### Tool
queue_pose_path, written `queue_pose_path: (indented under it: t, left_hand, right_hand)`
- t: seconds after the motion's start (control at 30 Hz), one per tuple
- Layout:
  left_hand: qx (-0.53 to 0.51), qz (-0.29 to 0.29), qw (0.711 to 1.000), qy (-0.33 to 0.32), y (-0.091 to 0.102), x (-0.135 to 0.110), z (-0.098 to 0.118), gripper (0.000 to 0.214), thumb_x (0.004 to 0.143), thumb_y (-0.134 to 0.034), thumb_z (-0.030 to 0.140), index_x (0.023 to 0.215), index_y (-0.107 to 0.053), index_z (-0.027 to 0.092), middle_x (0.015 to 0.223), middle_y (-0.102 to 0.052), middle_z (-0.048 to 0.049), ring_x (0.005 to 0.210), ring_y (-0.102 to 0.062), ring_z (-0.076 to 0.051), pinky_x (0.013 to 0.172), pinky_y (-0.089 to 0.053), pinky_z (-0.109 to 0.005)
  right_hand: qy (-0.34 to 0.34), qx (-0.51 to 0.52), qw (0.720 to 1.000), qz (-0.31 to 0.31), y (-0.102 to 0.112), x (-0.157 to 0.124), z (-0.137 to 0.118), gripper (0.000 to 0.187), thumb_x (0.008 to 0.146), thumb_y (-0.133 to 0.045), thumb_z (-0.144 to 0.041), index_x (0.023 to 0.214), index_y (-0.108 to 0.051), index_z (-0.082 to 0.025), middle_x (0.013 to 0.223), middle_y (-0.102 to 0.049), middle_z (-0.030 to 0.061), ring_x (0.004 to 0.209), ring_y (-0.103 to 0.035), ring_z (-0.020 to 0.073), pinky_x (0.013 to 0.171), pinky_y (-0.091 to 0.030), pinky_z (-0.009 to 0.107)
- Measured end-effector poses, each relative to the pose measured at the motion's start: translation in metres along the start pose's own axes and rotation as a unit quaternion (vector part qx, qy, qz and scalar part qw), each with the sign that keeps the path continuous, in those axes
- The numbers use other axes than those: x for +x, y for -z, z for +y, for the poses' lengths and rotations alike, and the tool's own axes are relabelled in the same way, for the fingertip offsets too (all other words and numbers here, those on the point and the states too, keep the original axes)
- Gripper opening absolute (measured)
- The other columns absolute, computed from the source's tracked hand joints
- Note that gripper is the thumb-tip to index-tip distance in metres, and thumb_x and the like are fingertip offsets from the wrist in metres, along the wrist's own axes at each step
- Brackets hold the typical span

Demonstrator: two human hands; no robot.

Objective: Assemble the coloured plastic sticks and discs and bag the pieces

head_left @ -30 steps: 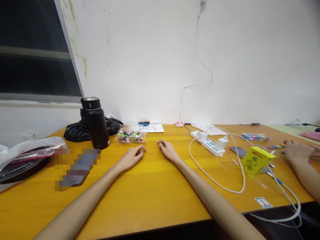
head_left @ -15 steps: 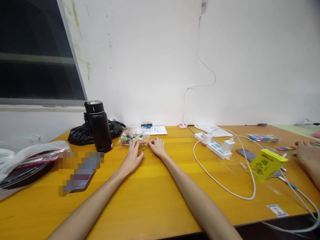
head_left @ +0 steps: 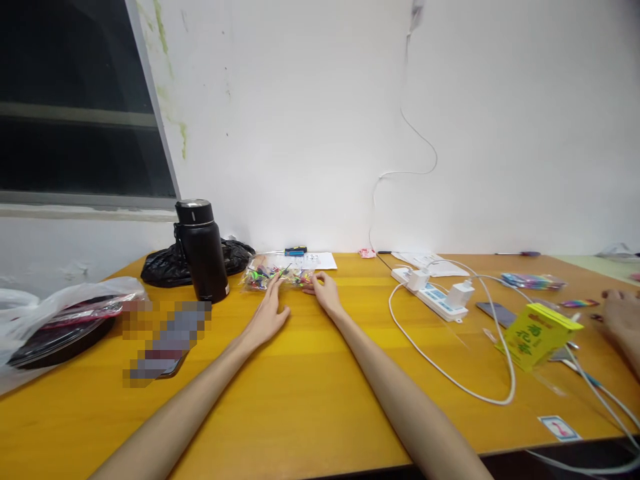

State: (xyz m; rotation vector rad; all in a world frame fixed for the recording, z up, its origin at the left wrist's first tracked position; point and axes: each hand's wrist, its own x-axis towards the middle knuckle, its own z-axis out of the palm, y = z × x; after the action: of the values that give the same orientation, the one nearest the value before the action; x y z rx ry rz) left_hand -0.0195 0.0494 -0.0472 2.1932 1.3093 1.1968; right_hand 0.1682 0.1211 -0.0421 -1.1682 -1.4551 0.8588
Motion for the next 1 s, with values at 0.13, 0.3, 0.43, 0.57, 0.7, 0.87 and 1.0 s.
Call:
queue_pose_path:
  t: [0.13, 0.3, 0.43, 0.57, 0.7, 0.87, 1.0]
  left_hand:
    - [0.025, -0.031, 0.999, 0.027, 0.002, 0.000, 0.005, 0.074, 0.085, -0.049, 0.019, 0.156, -0.027, 0.018, 0.167, -0.019, -0.0127, 0.154, -0.020, -0.027, 0.124, -0.023, -0.047]
    - [0.045, -0.065, 0.996, 0.032, 0.006, 0.000, 0.008, 0.072, 0.086, -0.048, 0.020, 0.156, -0.032, 0.019, 0.166, -0.021, -0.0112, 0.151, -0.027, -0.029, 0.124, -0.024, -0.048]
    - [0.022, -0.058, 0.998, 0.021, 0.006, -0.002, 0.004, 0.068, 0.086, -0.047, 0.019, 0.153, -0.038, 0.022, 0.166, -0.024, -0.0084, 0.150, -0.030, -0.027, 0.123, -0.028, -0.047]
    - [-0.041, -0.040, 0.998, 0.011, 0.006, -0.005, 0.008, 0.055, 0.086, -0.049, 0.020, 0.140, -0.054, 0.022, 0.161, -0.034, -0.0098, 0.141, -0.046, -0.028, 0.116, -0.041, -0.046]
    - [-0.149, 0.015, 0.989, 0.023, 0.008, -0.002, 0.027, 0.029, 0.091, -0.049, 0.028, 0.114, -0.065, 0.021, 0.143, -0.056, -0.0107, 0.128, -0.058, -0.028, 0.105, -0.052, -0.046]
    - [-0.462, 0.020, 0.877, 0.132, 0.000, 0.003, 0.049, 0.039, 0.094, -0.057, 0.045, 0.126, -0.054, 0.023, 0.147, -0.052, -0.0109, 0.130, -0.056, -0.030, 0.096, -0.058, -0.048]
    - [-0.543, -0.010, 0.823, 0.166, -0.007, -0.001, 0.055, 0.042, 0.086, -0.073, 0.039, 0.120, -0.059, 0.020, 0.138, -0.059, -0.0105, 0.126, -0.059, -0.029, 0.098, -0.058, -0.046]
  right_hand:
    - [-0.018, 0.041, 0.998, 0.033, 0.024, -0.013, 0.003, 0.024, 0.090, -0.049, -0.042, 0.094, -0.054, -0.019, 0.112, -0.070, 0.0123, 0.085, -0.075, 0.0230, 0.077, -0.061, 0.033]
    - [-0.020, 0.058, 0.995, 0.081, 0.065, -0.039, 0.003, 0.029, 0.087, -0.052, -0.049, 0.092, -0.057, -0.020, 0.111, -0.071, 0.0127, 0.092, -0.075, 0.0270, 0.083, -0.061, 0.038]
    - [0.013, 0.049, 0.993, 0.103, 0.085, -0.051, -0.007, 0.033, 0.086, -0.057, -0.053, 0.090, -0.058, -0.020, 0.108, -0.072, 0.0127, 0.096, -0.074, 0.0287, 0.089, -0.059, 0.040]
    - [0.052, 0.106, 0.989, 0.092, 0.085, -0.055, -0.027, 0.036, 0.086, -0.060, -0.056, 0.089, -0.055, -0.021, 0.116, -0.068, 0.0113, 0.095, -0.073, 0.0265, 0.091, -0.059, 0.040]
    - [0.094, 0.122, 0.985, 0.073, 0.075, -0.065, -0.041, 0.036, 0.089, -0.060, -0.056, 0.086, -0.054, -0.021, 0.120, -0.067, 0.0104, 0.102, -0.071, 0.0261, 0.090, -0.059, 0.038]
    - [0.152, 0.073, 0.986, -0.017, 0.058, -0.083, -0.051, 0.031, 0.096, -0.055, -0.052, 0.091, -0.055, -0.021, 0.133, -0.061, 0.0102, 0.100, -0.070, 0.0217, 0.087, -0.058, 0.033]
    - [0.189, 0.076, 0.976, -0.081, 0.048, -0.089, -0.054, 0.025, 0.099, -0.053, -0.045, 0.094, -0.057, -0.021, 0.130, -0.063, 0.0090, 0.103, -0.068, 0.0204, 0.087, -0.055, 0.032]
